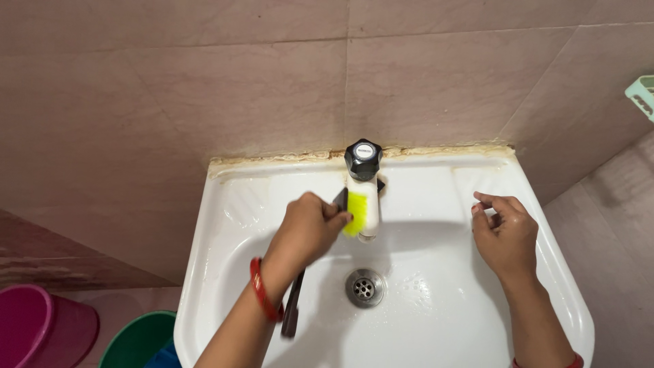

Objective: The person cleans a bathroom sink and faucet by scrubbing them with a small handheld brush.

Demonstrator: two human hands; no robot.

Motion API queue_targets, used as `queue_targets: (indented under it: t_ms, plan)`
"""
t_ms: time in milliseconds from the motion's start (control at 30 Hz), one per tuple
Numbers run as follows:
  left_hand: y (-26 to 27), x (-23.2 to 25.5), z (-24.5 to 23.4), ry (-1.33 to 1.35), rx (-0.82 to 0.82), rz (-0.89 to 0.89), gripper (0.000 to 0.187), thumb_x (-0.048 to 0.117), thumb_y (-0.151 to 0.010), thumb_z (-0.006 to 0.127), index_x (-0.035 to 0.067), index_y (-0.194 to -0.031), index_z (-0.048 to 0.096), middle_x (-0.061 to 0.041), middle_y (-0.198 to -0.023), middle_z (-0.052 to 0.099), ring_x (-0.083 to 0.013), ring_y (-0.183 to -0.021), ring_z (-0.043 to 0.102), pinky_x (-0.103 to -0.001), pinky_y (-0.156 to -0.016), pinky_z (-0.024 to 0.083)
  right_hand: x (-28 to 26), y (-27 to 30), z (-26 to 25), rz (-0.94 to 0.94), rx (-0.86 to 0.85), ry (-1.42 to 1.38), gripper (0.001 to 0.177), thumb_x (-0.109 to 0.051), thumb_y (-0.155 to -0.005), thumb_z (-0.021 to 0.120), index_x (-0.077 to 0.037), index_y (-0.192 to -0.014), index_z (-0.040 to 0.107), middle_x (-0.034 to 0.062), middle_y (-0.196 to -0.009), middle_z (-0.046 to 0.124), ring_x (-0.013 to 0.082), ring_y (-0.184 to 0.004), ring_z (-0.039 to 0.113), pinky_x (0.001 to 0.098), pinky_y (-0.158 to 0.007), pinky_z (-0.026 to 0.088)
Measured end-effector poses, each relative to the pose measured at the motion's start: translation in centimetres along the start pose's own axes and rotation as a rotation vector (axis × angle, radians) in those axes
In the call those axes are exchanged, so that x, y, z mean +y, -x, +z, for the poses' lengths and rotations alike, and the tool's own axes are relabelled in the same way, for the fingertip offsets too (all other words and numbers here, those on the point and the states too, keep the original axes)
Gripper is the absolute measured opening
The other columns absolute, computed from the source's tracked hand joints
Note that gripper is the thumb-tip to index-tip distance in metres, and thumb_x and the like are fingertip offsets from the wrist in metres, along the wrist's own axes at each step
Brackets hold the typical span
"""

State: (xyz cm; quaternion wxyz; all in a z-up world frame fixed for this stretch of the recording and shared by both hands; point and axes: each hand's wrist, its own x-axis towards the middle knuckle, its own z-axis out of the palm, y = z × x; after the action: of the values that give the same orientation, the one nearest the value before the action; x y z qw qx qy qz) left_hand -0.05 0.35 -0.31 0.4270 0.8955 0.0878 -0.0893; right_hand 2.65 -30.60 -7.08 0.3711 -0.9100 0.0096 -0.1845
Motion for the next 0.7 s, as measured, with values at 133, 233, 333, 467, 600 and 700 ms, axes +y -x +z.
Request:
queue_targets:
  t_ms: [133,233,333,467,600,700]
  plan:
    - [-1.7,0.3,-0.3,0.014,0.031,-0.052,0.042,0.027,-0.089,0.074,-0.005,-0.063,0.068,-0.019,-0.057,0.064,-0.0242,-0.048,0.057,-0.04,-0.055,0.049,-0.4,0.3,0.1,-0.034,0.004,-0.02,0.021,-0.006,-0.094,0.067,-0.002,-0.113,0.076,0.0084,-0.101,0.071,0.0091,-0.062,0.06,0.0263,-0.055,0.049]
    - [-0.5,-0.1,0.3,0.01,0.026,0.006,0.04,0.027,-0.087,0.075,-0.003,-0.062,0.068,-0.018,-0.055,0.064,-0.024,-0.047,0.059,-0.039,-0.056,0.05,-0.2,0.0,0.0,-0.006,0.0,-0.032,0.024,-0.005,-0.093,0.066,-0.003,-0.115,0.076,0.008,-0.101,0.071,0.009,-0.062,0.06,0.0265,-0.054,0.049]
    - [-0.2,-0.3,0.3,0.02,0.012,-0.002,0.037,0.025,-0.086,0.075,-0.002,-0.063,0.068,-0.018,-0.055,0.064,-0.0237,-0.048,0.06,-0.04,-0.056,0.05,-0.1,0.0,-0.1,0.011,-0.006,-0.005,0.025,-0.006,-0.093,0.067,-0.003,-0.116,0.076,0.0084,-0.101,0.071,0.0101,-0.061,0.059,0.0278,-0.054,0.048]
    - [-1.6,0.8,0.2,0.008,0.044,-0.077,0.042,0.025,-0.09,0.073,-0.006,-0.063,0.066,-0.02,-0.058,0.063,-0.027,-0.05,0.057,-0.043,-0.057,0.049,-0.5,0.1,0.0,0.035,-0.021,-0.014,0.025,-0.006,-0.093,0.067,-0.004,-0.116,0.076,0.0078,-0.101,0.071,0.0088,-0.06,0.059,0.0272,-0.053,0.049]
    - [0.0,0.4,0.1,0.005,0.023,-0.023,0.04,0.025,-0.088,0.074,-0.004,-0.062,0.065,-0.019,-0.057,0.063,-0.0263,-0.049,0.059,-0.041,-0.058,0.05,-0.3,-0.1,-0.1,0.038,-0.003,-0.022,0.024,-0.006,-0.092,0.067,-0.004,-0.115,0.076,0.0075,-0.1,0.071,0.0089,-0.059,0.057,0.0274,-0.053,0.048]
    - [-0.1,0.3,0.5,0.029,0.059,-0.011,0.028,0.024,-0.084,0.076,0.004,-0.067,0.068,-0.017,-0.058,0.065,-0.024,-0.05,0.063,-0.041,-0.058,0.052,-0.1,-0.2,-0.3,0.025,0.016,-0.031,0.024,-0.006,-0.093,0.067,-0.004,-0.115,0.076,0.0066,-0.099,0.071,0.0086,-0.058,0.056,0.0272,-0.053,0.048]
